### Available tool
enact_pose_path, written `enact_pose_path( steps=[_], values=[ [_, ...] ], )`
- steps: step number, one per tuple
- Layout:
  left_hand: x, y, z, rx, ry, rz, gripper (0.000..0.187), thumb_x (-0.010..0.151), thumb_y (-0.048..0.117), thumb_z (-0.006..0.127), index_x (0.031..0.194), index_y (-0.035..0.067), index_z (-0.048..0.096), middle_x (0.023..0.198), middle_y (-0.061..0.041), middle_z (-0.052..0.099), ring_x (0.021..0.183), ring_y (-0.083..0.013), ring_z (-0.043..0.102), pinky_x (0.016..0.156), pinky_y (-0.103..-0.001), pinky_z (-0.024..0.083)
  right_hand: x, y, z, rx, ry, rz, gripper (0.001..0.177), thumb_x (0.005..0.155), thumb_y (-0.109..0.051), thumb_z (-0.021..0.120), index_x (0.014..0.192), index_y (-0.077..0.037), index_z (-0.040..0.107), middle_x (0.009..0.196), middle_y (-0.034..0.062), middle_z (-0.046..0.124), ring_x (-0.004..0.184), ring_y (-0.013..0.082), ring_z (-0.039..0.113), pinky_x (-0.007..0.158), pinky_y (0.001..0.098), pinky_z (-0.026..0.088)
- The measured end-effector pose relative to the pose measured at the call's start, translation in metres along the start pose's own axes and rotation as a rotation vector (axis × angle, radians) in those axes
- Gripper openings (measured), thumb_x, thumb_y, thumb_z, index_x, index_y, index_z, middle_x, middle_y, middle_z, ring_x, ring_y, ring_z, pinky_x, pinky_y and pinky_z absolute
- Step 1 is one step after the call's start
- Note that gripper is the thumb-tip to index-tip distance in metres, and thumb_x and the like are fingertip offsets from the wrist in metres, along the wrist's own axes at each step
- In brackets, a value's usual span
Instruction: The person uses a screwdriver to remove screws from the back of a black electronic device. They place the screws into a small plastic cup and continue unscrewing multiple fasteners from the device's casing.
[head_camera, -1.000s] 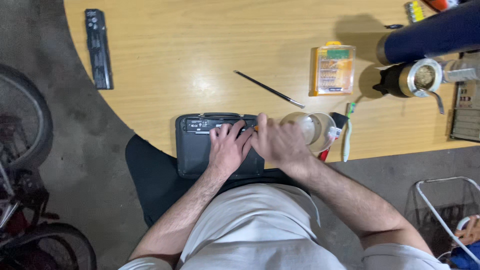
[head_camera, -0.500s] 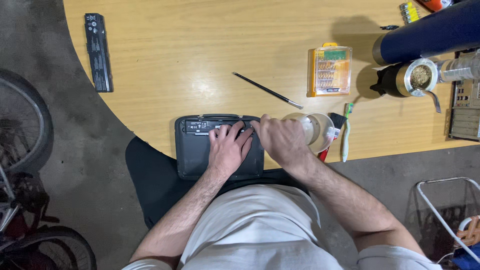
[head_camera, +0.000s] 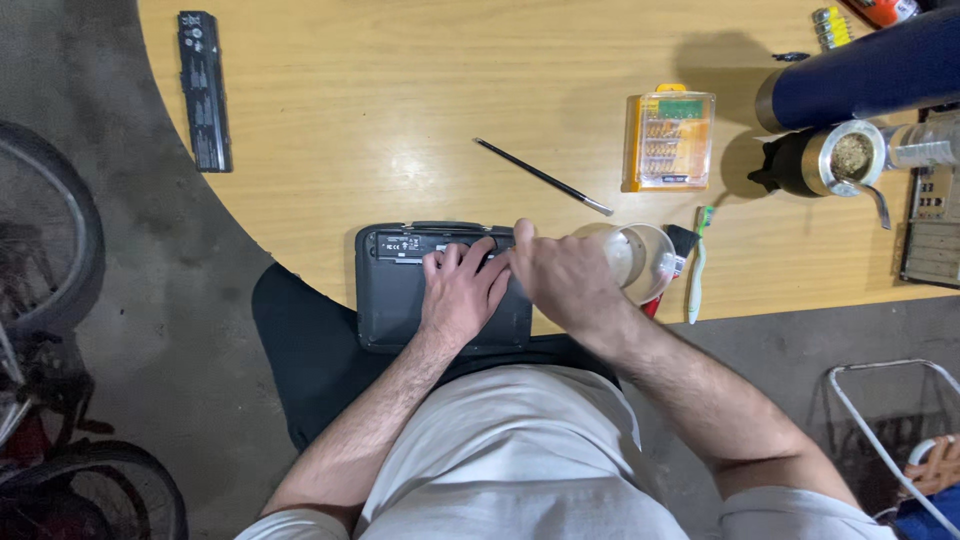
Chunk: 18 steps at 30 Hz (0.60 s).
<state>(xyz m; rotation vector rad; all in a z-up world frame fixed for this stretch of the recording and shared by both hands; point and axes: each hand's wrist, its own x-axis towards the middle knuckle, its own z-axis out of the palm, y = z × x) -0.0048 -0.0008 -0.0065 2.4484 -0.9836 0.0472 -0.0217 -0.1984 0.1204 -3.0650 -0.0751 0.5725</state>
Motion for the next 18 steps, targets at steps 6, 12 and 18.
enact_pose_path(
  steps=[6,12,18],
  values=[
    [-0.001,-0.003,0.004,0.033,0.063,0.039,0.018,0.117,0.033,0.071,0.122,0.022,0.084,0.137,0.001,0.076,0.117,-0.0261,0.068,0.099,-0.049,0.046,0.003,-0.02,0.008,0.144,0.02,0.071,0.016,0.115,-0.024,0.055,0.124,-0.013,0.062,0.084,0.0168,0.087,0.077,0.0432,0.091,0.075,0.0611,0.072],
    [0.001,-0.007,-0.004,0.013,0.055,0.078,0.028,0.115,0.037,0.075,0.14,0.032,0.085,0.137,0.003,0.075,0.117,-0.0281,0.069,0.099,-0.052,0.05,-0.047,-0.025,0.064,0.255,0.557,0.043,0.016,0.106,-0.036,0.086,0.117,-0.03,0.076,0.086,-0.0044,0.071,0.073,0.0238,0.083,0.067,0.0401,0.07],
    [0.002,-0.004,-0.007,0.074,0.005,0.107,0.036,0.114,0.043,0.078,0.148,0.032,0.084,0.145,0.002,0.073,0.12,-0.028,0.066,0.102,-0.052,0.048,-0.116,-0.034,0.075,0.92,0.538,-0.09,0.012,0.109,-0.028,0.09,0.117,-0.02,0.085,0.093,0.0029,0.075,0.084,0.0314,0.084,0.075,0.0436,0.071]
  ],
)
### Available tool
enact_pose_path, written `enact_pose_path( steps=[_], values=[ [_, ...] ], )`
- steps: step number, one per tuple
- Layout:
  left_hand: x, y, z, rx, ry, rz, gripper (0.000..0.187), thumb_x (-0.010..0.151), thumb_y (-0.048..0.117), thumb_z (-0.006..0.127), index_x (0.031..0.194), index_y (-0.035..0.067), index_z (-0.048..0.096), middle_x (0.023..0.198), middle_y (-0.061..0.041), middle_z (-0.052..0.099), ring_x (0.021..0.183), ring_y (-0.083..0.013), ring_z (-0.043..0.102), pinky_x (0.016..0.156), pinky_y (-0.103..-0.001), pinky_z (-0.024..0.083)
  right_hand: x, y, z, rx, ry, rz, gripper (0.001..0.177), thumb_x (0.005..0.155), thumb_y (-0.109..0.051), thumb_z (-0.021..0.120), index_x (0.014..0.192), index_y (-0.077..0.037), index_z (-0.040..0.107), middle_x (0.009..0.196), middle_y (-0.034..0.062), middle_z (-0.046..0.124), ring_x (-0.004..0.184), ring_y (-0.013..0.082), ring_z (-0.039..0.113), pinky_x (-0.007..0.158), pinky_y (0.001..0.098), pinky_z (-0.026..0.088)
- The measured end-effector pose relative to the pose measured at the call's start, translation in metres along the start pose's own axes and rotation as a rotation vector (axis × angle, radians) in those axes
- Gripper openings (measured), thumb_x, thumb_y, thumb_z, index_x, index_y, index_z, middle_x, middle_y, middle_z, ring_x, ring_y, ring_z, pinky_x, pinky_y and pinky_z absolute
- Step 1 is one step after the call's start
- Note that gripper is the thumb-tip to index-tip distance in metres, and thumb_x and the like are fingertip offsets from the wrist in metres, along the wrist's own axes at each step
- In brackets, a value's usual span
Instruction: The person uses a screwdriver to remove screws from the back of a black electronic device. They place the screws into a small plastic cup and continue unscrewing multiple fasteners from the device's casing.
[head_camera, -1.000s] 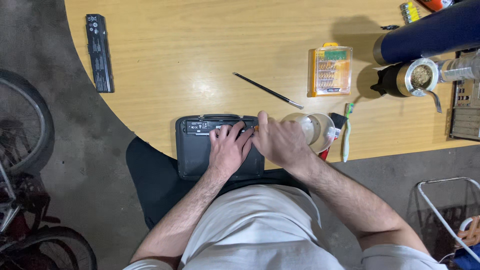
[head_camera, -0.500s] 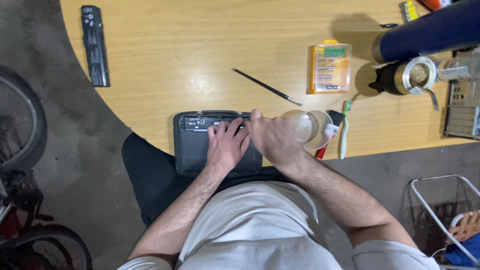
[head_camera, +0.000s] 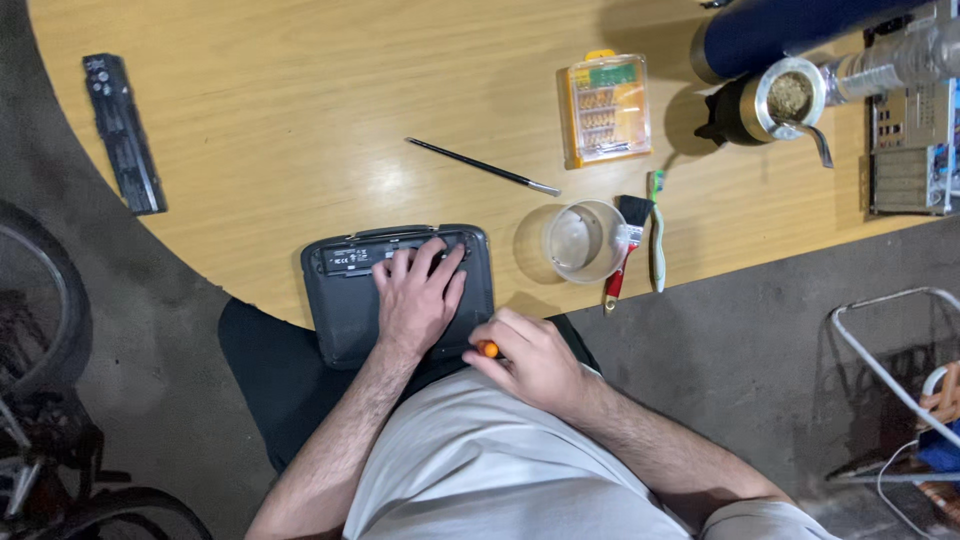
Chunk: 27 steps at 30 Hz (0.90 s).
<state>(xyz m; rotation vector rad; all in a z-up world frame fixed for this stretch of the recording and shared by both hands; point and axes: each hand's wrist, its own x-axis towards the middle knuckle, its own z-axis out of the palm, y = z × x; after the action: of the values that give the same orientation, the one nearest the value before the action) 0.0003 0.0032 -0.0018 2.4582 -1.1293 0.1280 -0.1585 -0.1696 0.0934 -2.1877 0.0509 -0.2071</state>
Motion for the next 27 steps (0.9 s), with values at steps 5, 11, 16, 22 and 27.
enact_pose_path(
  steps=[5,11,16,22,27],
  values=[
    [-0.002,0.002,0.003,0.027,-0.045,-0.002,0.042,0.115,0.045,0.078,0.154,0.031,0.081,0.147,0.0,0.071,0.124,-0.0299,0.065,0.107,-0.056,0.047,-0.01,0.01,-0.013,0.198,-0.002,0.061,0.009,0.11,-0.02,0.089,0.115,-0.015,0.083,0.1,0.0072,0.077,0.084,0.0362,0.084,0.074,0.0444,0.069],
    [0.001,0.009,0.005,-0.019,-0.106,-0.038,0.044,0.115,0.045,0.082,0.155,0.028,0.08,0.146,-0.002,0.069,0.126,-0.0324,0.064,0.111,-0.06,0.044,-0.014,0.02,-0.031,0.27,0.039,0.089,0.01,0.112,-0.022,0.087,0.116,-0.014,0.083,0.107,0.0107,0.08,0.089,0.0386,0.085,0.076,0.048,0.069],
    [0.006,0.022,0.012,-0.036,-0.108,-0.068,0.04,0.114,0.045,0.085,0.149,0.026,0.079,0.145,0.001,0.067,0.127,-0.0309,0.062,0.114,-0.06,0.041,-0.031,0.059,-0.052,0.234,0.271,0.19,0.008,0.112,-0.018,0.085,0.114,-0.01,0.084,0.107,0.0155,0.084,0.092,0.0404,0.085,0.078,0.0489,0.066],
    [0.007,0.028,0.018,-0.016,-0.098,-0.089,0.033,0.114,0.045,0.086,0.141,0.028,0.08,0.142,0.003,0.067,0.128,-0.0295,0.062,0.116,-0.06,0.041,-0.021,0.088,-0.093,0.105,0.589,0.329,0.001,0.12,-0.001,0.076,0.121,0.0,0.077,0.105,0.0184,0.084,0.082,0.0298,0.083,0.072,0.0395,0.06],
    [0.006,0.031,0.021,-0.038,-0.087,-0.12,0.029,0.116,0.044,0.085,0.139,0.028,0.081,0.14,0.002,0.067,0.128,-0.0297,0.062,0.117,-0.061,0.04,0.007,0.099,-0.1,-0.085,0.498,0.361,0.015,0.115,0.0,0.09,0.128,0.0,0.084,0.12,0.0198,0.088,0.107,0.045,0.089,0.088,0.0485,0.071]
  ],
)
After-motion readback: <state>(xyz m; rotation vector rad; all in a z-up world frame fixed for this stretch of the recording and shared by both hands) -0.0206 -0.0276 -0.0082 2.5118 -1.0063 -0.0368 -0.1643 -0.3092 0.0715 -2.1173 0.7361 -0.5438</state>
